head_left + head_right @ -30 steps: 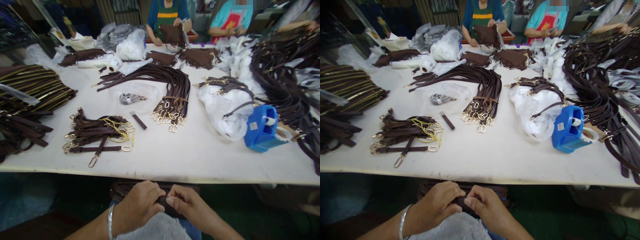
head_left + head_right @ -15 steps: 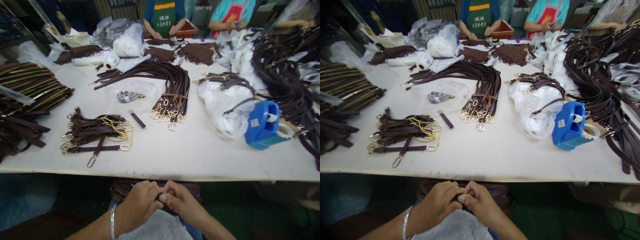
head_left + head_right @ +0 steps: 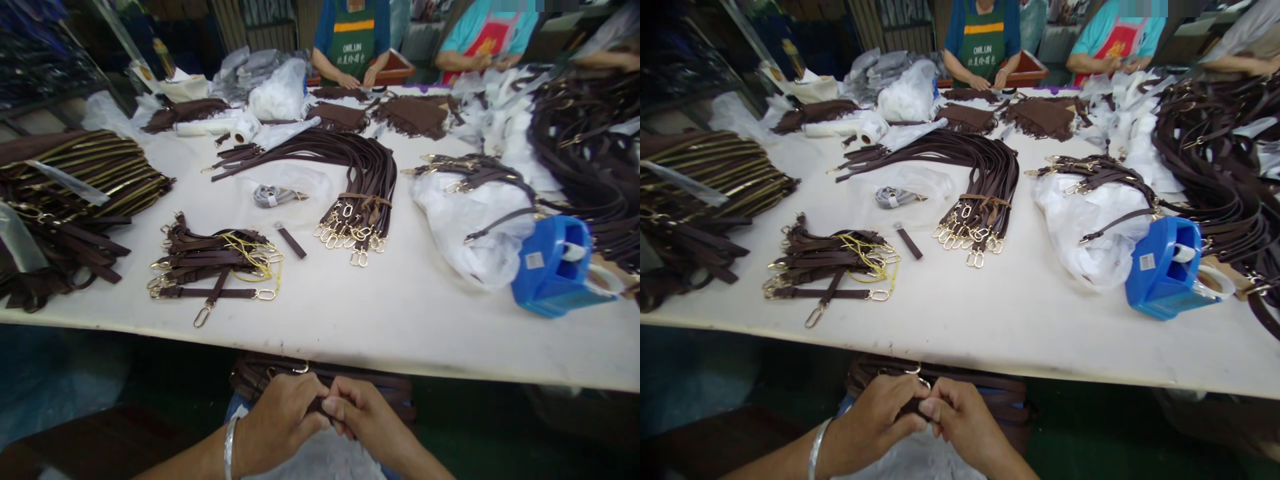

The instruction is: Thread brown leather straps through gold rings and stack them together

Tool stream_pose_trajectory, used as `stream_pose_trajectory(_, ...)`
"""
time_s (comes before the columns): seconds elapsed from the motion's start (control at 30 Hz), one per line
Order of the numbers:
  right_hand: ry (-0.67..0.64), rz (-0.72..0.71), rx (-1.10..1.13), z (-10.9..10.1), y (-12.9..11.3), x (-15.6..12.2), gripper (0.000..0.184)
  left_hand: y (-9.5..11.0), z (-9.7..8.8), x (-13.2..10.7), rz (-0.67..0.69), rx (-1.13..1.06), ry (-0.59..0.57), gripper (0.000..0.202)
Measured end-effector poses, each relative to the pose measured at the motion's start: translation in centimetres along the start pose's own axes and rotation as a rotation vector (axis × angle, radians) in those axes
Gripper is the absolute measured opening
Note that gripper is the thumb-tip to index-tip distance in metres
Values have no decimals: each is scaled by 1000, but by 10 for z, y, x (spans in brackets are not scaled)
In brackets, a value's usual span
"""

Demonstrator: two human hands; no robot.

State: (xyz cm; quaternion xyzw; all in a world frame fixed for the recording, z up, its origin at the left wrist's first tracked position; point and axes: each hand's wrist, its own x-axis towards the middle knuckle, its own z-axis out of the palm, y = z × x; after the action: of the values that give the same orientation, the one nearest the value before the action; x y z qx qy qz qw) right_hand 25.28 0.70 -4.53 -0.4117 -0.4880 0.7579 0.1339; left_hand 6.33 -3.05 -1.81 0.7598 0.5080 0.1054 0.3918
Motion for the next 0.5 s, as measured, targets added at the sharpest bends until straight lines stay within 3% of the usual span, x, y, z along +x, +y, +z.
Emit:
stream_pose_trajectory(0.1,-25,-7,5,9,0,6,39,0,-10,-7,-4,45,-10,17)
stream_pose_trajectory(0.2,-58,-63,-70,12,0,7,35,-2,-31,-20,76,186,-24,10)
stream_pose_trajectory(0.3,-73,-123,-256,8,5,9,28,-15,-46,-38,84,328,74,13)
stream_pose_trajectory(0.37,-63,-101,-363,7,14,16,22,-32,-44,-49,44,392,131,18)
stream_pose_trajectory(0.5,13,-2,-501,12,45,40,16,-73,-21,-56,-95,441,144,19)
